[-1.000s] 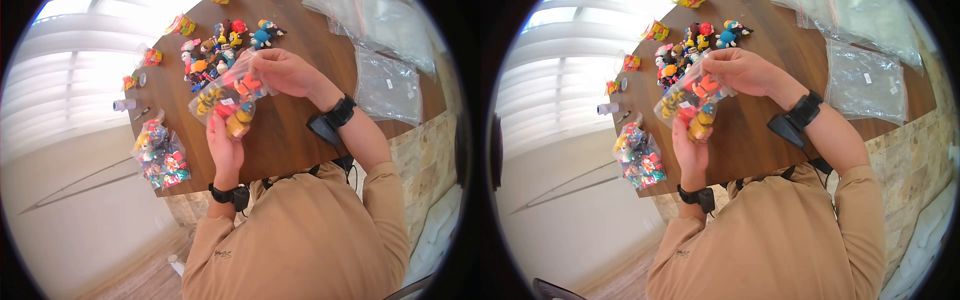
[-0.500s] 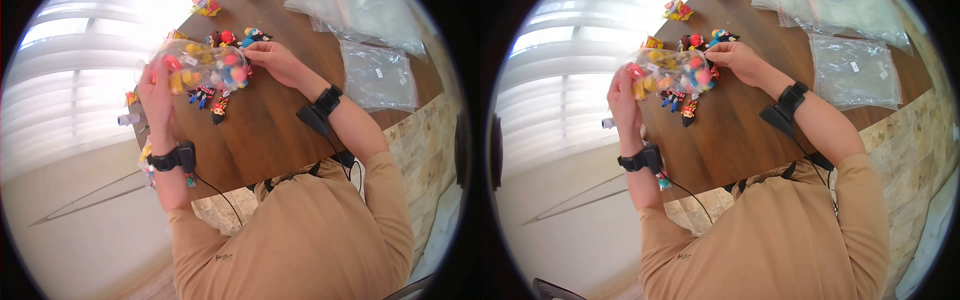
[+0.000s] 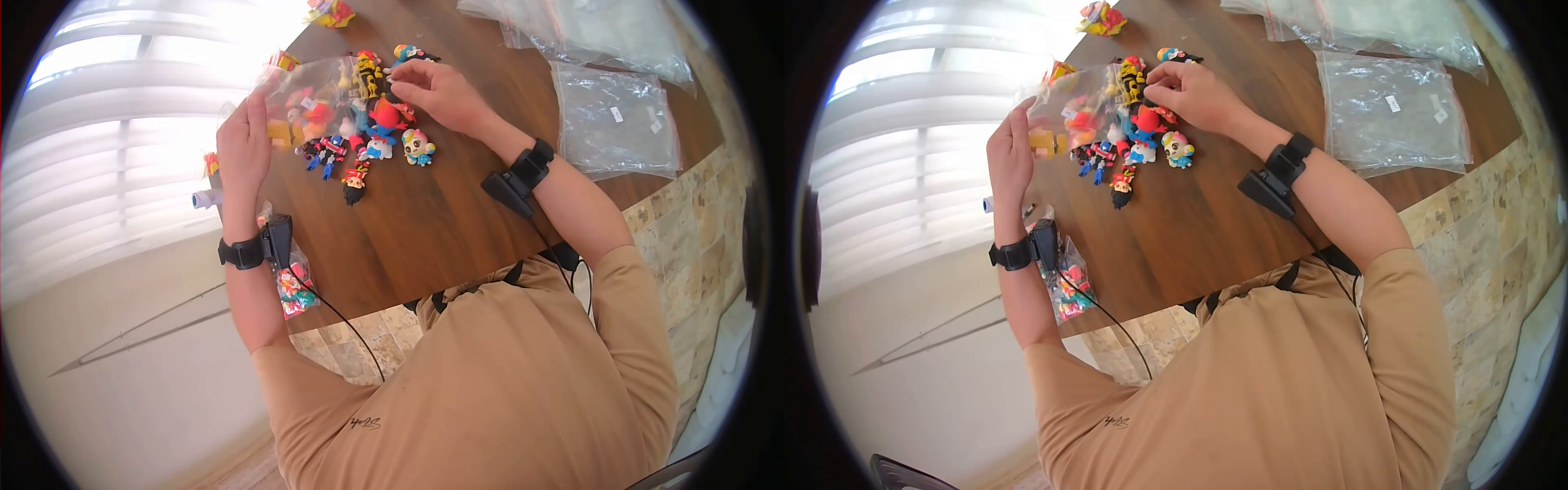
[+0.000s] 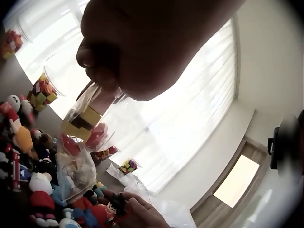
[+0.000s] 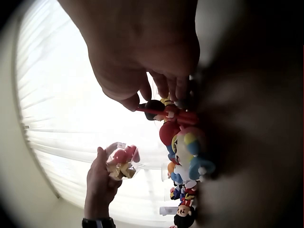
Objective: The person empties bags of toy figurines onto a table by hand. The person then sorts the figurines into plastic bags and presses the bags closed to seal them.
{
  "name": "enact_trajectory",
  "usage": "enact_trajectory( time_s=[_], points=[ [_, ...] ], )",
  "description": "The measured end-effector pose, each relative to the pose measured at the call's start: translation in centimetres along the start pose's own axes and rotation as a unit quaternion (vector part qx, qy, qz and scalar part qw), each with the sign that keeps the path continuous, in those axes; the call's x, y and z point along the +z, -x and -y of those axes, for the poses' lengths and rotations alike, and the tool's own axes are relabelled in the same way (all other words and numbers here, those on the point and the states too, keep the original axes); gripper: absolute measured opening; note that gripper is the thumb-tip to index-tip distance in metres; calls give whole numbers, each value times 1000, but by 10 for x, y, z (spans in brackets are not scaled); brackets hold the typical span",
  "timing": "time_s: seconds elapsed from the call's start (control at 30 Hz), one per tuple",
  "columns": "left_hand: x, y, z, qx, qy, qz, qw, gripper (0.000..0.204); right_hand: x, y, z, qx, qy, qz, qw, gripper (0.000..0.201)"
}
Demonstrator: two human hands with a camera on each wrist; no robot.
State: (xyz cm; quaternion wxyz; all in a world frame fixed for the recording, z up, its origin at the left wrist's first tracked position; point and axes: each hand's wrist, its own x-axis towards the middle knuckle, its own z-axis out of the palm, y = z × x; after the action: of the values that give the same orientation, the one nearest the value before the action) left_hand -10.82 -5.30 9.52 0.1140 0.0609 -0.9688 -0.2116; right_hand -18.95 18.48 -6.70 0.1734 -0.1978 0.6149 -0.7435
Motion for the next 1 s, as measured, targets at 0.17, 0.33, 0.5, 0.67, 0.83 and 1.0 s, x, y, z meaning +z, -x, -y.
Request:
enact_trajectory(
  time_s=[0.17, 0.33, 0.5, 0.67, 0.83, 1.0],
  points=[
    [-17, -1, -6, 32, -126, -29, 991, 43, -8, -4, -4, -17, 118, -49, 992, 31],
    [-39, -7, -14, 28, -101, -47, 993, 41, -13, -8, -14, -83, 176, -149, 969, 31],
    [-69, 4, -34, -6, 2, -99, 995, 40, -13, -11, -22, -83, 168, -161, 969, 30],
    [-55, 23, -30, -87, 207, -135, 965, 43, -9, -1, 8, -65, 187, -190, 962, 31],
    [-22, 50, -11, -139, 371, -137, 908, 46, -5, 4, 27, -58, 69, -31, 995, 53],
    [6, 81, -4, -146, 446, -109, 876, 39, 22, 12, 40, 57, -252, 31, 966, 54]
  ],
)
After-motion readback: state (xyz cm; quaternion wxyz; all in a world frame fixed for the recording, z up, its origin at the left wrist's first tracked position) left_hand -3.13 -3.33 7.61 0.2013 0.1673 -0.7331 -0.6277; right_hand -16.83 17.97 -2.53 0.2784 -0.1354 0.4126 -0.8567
